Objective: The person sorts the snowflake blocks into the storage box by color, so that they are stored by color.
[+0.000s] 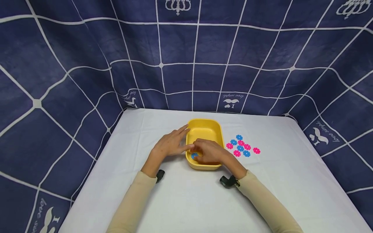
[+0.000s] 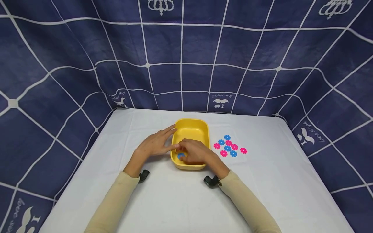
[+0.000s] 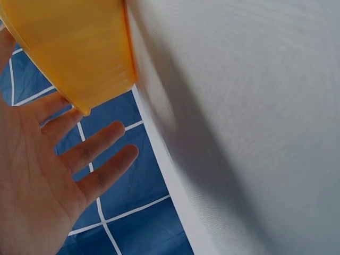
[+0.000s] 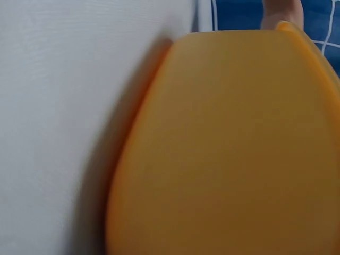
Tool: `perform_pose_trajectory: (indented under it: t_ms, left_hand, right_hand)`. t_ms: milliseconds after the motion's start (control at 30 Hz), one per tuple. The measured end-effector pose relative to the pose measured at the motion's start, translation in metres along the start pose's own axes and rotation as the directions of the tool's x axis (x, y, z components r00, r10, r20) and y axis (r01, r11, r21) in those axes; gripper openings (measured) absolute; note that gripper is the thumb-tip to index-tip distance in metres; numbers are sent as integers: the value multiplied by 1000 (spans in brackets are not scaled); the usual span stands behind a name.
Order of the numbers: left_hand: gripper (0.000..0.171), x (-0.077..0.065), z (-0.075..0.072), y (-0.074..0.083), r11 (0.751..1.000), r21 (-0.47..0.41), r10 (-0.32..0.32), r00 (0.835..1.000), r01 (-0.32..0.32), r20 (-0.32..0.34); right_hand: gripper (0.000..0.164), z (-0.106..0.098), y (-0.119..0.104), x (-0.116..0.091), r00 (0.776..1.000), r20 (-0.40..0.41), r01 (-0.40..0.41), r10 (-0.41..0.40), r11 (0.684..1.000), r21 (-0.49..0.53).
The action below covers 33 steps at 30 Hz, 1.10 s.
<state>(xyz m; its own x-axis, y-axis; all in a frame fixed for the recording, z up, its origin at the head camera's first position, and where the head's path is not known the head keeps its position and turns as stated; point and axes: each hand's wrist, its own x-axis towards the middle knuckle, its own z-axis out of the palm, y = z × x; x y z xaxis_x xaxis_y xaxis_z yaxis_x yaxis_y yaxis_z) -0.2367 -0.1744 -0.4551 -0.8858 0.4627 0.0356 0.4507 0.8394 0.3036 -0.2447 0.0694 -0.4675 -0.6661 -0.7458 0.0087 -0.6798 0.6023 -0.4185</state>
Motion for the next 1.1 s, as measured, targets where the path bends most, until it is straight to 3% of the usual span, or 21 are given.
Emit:
perform_pose_trajectory:
  t_ms: [300, 800, 1100]
  left_hand:
    - [98, 0, 1, -1, 1000, -1, -2, 1000, 2, 10]
    - [98, 1, 1, -2, 1000, -15, -3, 1000, 4, 19]
    - [99, 1, 1, -2, 1000, -24, -16, 1000, 16, 21]
  right_hand:
    - [36, -18, 2, -11, 994, -109, -16, 30, 993, 120]
    - [43, -40, 5, -25, 974, -225, 64, -22, 981, 182]
    - [44, -49, 15, -37, 964, -263, 33, 31, 971, 237]
